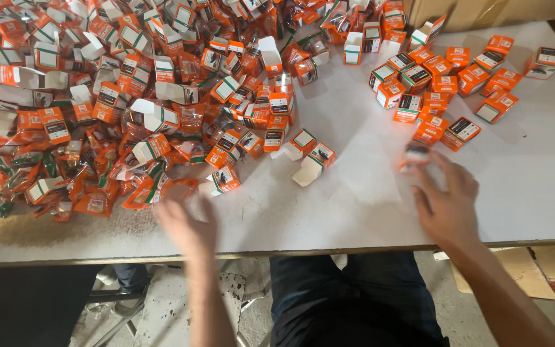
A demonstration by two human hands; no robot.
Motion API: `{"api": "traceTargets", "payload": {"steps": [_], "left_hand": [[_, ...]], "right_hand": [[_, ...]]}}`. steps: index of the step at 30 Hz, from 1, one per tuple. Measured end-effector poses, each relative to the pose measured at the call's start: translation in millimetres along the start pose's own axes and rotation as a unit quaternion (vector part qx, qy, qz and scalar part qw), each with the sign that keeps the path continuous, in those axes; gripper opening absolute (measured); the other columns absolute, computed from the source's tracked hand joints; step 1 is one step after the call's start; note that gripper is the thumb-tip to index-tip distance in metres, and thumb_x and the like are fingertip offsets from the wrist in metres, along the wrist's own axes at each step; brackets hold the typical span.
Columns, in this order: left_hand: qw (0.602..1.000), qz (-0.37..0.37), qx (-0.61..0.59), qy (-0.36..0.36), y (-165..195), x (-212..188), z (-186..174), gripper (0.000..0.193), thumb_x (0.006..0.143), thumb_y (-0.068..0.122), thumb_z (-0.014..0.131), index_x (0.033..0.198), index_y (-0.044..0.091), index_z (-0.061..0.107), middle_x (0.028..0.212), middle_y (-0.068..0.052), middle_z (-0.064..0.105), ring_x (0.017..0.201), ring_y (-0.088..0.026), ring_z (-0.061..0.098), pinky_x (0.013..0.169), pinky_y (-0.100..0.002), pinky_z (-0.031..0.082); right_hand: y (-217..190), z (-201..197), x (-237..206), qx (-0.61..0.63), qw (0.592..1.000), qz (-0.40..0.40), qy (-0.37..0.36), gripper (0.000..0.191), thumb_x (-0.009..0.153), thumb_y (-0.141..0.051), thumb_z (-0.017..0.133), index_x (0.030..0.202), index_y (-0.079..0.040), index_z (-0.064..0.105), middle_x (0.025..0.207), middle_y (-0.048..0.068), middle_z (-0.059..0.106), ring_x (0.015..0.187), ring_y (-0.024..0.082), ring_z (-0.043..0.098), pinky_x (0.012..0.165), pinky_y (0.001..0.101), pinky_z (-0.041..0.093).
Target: The person picks up flat cardboard box blanks from the table, folds and presses them into small orange product boxes by hand, and places the finished boxes on the table beside the pile of packaged items, repeating the cycle.
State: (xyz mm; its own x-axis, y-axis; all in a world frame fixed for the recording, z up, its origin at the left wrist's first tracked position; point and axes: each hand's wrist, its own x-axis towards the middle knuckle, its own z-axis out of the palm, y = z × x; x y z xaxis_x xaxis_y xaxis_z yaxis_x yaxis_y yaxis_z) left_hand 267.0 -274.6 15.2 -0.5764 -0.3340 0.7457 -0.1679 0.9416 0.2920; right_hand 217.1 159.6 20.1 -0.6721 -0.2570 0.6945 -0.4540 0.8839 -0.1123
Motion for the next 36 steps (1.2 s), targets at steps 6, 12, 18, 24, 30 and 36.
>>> {"api": "traceTargets", "payload": {"steps": [6,12,18,24,30,36], "left_hand": [[0.991,0.043,0.074,-0.106,-102.7,22.9,24.3,0.041,0.087,0.017,0.077,0.126,0.011,0.068,0.127,-0.018,0.062,0.106,-0.040,0.063,0.084,-0.050,0.055],[0.952,-0.065,-0.281,-0.102,58.1,-34.8,-28.7,0.039,0.081,0.001,0.072,0.119,0.007,0.065,0.109,-0.007,0.068,0.092,-0.020,0.065,0.078,-0.035,0.058],[0.780,0.150,-0.534,-0.290,186.2,-89.6,-23.0,0.046,0.083,-0.009,0.069,0.126,-0.004,0.054,0.130,-0.026,0.064,0.111,-0.045,0.068,0.090,-0.048,0.060],[0.770,0.254,-0.493,-0.316,207.6,-56.6,-26.7,0.050,0.079,-0.009,0.066,0.128,-0.003,0.058,0.141,-0.030,0.058,0.115,-0.046,0.068,0.089,-0.045,0.061],[0.686,0.440,-0.421,-0.397,185.5,9.5,1.8,0.051,0.080,0.001,0.069,0.130,0.009,0.067,0.140,-0.010,0.064,0.121,-0.034,0.070,0.104,-0.043,0.057],[0.807,0.545,-0.181,-0.138,158.2,71.8,70.1,0.032,0.067,0.012,0.071,0.098,0.018,0.074,0.130,-0.008,0.067,0.120,-0.031,0.063,0.096,-0.046,0.054]], "right_hand": [[-18.3,10.9,-30.5,0.265,0.957,0.110,-0.030,0.025,0.093,-0.007,0.069,0.118,-0.008,0.071,0.124,0.010,0.067,0.117,0.030,0.063,0.099,0.0414,0.053],[-78.9,7.6,-19.6,0.421,0.903,-0.030,-0.076,0.066,0.098,-0.036,0.065,0.148,0.004,0.048,0.146,0.023,0.055,0.133,0.038,0.054,0.110,0.0453,0.041],[-110.3,-1.7,-9.8,0.646,0.714,0.268,0.026,0.070,0.109,-0.043,0.048,0.159,0.002,0.027,0.146,0.025,0.056,0.123,0.033,0.059,0.108,0.0478,0.049],[-85.3,0.1,-21.8,0.709,0.627,0.317,0.052,0.052,0.108,-0.019,0.033,0.156,-0.001,0.030,0.145,0.017,0.054,0.127,0.023,0.061,0.108,0.0388,0.050],[-59.5,18.3,-35.9,0.454,0.837,0.295,0.075,0.030,0.110,-0.010,0.044,0.129,0.003,0.063,0.086,0.010,0.068,0.070,0.014,0.056,0.065,0.0276,0.048],[-9.1,35.7,-40.6,0.554,0.753,0.341,0.094,0.021,0.114,-0.010,0.044,0.108,0.001,0.061,0.062,0.002,0.048,0.055,0.008,0.048,0.051,0.0247,0.038]]}}
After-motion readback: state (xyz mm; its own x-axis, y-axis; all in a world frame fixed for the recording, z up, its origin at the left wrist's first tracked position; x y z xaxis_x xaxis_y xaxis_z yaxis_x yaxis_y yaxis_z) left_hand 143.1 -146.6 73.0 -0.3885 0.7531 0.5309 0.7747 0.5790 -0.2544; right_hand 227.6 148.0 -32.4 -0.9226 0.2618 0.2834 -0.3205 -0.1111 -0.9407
